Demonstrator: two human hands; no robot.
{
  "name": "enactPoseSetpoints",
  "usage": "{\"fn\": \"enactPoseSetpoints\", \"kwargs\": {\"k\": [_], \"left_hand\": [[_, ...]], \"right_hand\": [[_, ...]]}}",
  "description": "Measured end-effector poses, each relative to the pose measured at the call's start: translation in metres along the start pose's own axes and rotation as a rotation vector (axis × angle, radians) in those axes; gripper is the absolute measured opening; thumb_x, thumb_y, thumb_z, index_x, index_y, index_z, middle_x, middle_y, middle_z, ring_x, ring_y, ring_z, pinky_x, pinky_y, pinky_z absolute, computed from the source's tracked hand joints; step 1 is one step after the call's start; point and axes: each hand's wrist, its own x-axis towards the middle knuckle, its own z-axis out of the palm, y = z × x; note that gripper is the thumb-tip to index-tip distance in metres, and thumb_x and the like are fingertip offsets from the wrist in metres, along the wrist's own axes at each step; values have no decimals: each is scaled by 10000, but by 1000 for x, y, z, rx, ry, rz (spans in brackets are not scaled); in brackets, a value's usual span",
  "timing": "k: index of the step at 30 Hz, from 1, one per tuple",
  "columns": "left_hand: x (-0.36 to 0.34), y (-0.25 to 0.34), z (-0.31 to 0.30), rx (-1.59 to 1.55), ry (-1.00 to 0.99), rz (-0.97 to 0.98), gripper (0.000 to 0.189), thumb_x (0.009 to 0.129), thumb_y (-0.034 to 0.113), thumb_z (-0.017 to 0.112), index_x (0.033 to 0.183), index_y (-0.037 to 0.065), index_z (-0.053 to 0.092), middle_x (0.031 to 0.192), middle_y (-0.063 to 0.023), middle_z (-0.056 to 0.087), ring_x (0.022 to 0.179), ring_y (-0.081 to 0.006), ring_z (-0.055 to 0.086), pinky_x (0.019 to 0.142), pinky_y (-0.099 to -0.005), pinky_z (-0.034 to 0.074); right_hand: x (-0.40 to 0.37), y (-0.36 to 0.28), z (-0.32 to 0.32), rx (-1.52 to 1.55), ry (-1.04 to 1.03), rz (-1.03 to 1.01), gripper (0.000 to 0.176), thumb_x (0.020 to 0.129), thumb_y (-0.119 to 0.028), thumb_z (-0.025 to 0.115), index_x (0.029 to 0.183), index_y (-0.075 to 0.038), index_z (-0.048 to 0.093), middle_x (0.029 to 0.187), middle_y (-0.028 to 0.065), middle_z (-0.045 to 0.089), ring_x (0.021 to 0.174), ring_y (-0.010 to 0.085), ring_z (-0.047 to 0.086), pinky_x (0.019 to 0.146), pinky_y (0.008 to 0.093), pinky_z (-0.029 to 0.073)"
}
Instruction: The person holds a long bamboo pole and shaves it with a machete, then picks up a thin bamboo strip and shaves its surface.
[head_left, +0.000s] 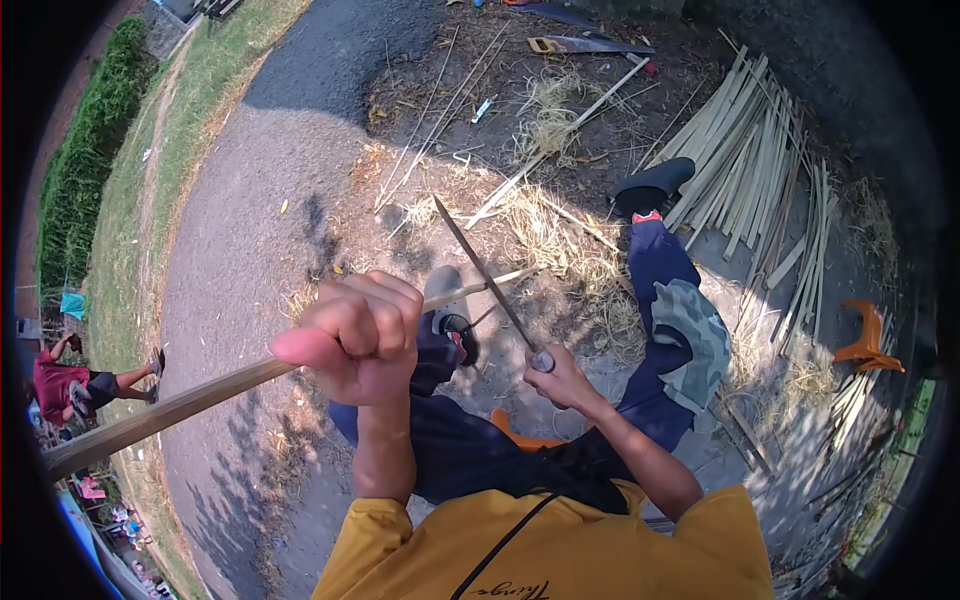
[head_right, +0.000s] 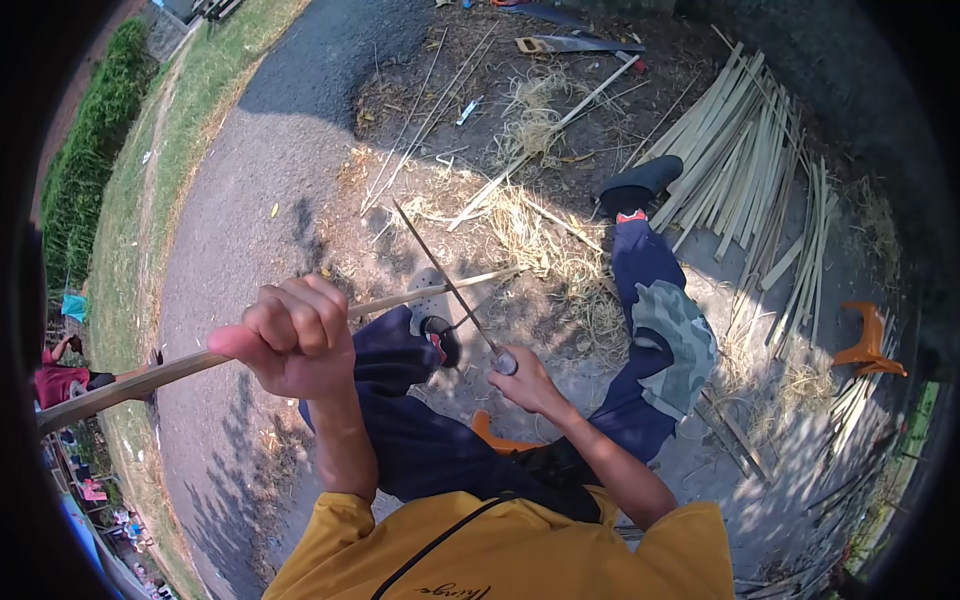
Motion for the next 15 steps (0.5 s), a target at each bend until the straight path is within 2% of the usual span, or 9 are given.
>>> {"fn": "enactPoseSetpoints", "kwargs": {"k": [2,4,6,7,10,11,13,15], "left_hand": [[0,-1,2,-9,-12,9,591,1021,575,272,593,176,192,411,72,211,309,-54,161,339,-241,115],[1,-2,3,-16,-18,7,592,1022,575,271,592,176,192,408,71,215,310,-54,159,340,-240,113],[2,-1,3,-34,-24,7,594,1022,578,272,589,179,195,403,68,221,309,-56,161,344,-244,108],[2,-2,5,-34,-24,7,594,1022,578,272,589,179,195,403,68,221,309,-56,161,344,-244,108],[4,-3,9,-12,-39,-4,596,1019,585,269,586,182,194,402,68,211,310,-58,153,348,-252,110],[3,-4,5,5,-17,-7,597,1018,589,268,587,183,192,403,69,208,313,-61,145,353,-256,110],[2,-3,5,21,5,-11,598,1016,593,267,588,184,189,403,70,205,316,-64,137,357,-260,110],[2,-2,6,94,43,-36,600,1011,603,271,590,185,185,403,71,196,324,-66,125,371,-258,111]], "right_hand": [[8,3,-7,-43,53,61,132,771,-98,645,761,-12,545,612,35,551,501,114,519,504,309,421],[-1,0,-9,13,21,123,118,771,-81,643,762,-24,540,608,19,539,475,105,501,485,289,411],[-14,-7,-4,274,-135,63,119,774,-66,638,756,-37,524,607,13,534,478,93,494,466,280,397],[-17,-11,0,238,-153,-9,131,780,-52,636,752,-41,508,606,12,529,477,84,486,445,273,378],[-8,4,1,300,-190,-9,152,798,3,603,773,-50,463,594,10,490,444,72,436,402,239,322],[1,22,-1,299,-185,-12,152,798,3,603,773,-50,463,594,10,490,444,72,436,402,239,322],[20,63,-5,230,-71,131,138,781,21,591,765,-42,469,587,20,480,445,78,439,400,245,327],[26,68,-11,270,-64,155,127,779,10,592,741,-30,477,584,25,494,444,82,444,404,258,329]]}}
